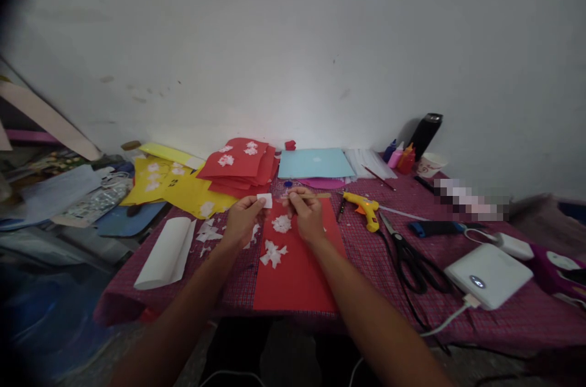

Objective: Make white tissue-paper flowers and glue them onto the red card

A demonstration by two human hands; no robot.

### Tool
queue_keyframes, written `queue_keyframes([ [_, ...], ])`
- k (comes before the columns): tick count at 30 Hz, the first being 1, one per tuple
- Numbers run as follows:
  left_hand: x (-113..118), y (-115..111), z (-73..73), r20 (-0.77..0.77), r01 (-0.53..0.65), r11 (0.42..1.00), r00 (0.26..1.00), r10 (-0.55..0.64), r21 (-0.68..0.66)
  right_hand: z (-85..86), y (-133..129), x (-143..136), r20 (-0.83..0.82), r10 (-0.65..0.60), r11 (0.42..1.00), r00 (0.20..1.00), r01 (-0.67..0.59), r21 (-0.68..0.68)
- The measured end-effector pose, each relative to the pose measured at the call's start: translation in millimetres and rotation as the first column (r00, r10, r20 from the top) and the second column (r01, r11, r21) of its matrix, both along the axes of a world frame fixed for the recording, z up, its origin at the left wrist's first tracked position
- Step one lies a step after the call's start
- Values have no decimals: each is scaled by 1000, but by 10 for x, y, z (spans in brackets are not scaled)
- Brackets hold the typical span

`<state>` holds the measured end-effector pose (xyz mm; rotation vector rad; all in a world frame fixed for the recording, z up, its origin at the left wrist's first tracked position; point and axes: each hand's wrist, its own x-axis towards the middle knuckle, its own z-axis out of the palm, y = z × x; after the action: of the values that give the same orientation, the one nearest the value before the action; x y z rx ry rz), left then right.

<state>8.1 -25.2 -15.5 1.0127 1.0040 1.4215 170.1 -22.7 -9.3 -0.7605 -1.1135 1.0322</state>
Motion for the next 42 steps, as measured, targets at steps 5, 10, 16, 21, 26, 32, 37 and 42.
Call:
queue_keyframes([
  [5,-8,2,-13,-52,18,999,999,-16,43,-15,7,-27,26,-79,997,997,78,25],
  [10,0,-5,-27,-101,31,997,995,-23,74,-82,-1,-66,137,16,1000,991,-16,0],
  [16,7,-10,-53,-171,68,990,984,-47,120,-190,11,-122,157,55,999,986,-54,-10],
  [21,7,-17,-31,-176,106,983,981,-78,152,-212,21,-109,173,42,999,984,-43,1],
  [26,-11,-1,-67,-243,78,982,969,-35,172,-217,16,-95,204,40,999,978,-43,12],
  [32,-23,-7,-50,-262,85,984,964,-41,156,-231,24,-81,215,41,998,976,-49,32],
  [37,-24,-17,-31,-269,96,983,962,-51,156,-245,30,-71,225,45,998,973,-53,31],
  [42,-23,-1,-65,-257,96,982,965,-52,161,-247,32,-74,210,45,998,977,-56,43],
])
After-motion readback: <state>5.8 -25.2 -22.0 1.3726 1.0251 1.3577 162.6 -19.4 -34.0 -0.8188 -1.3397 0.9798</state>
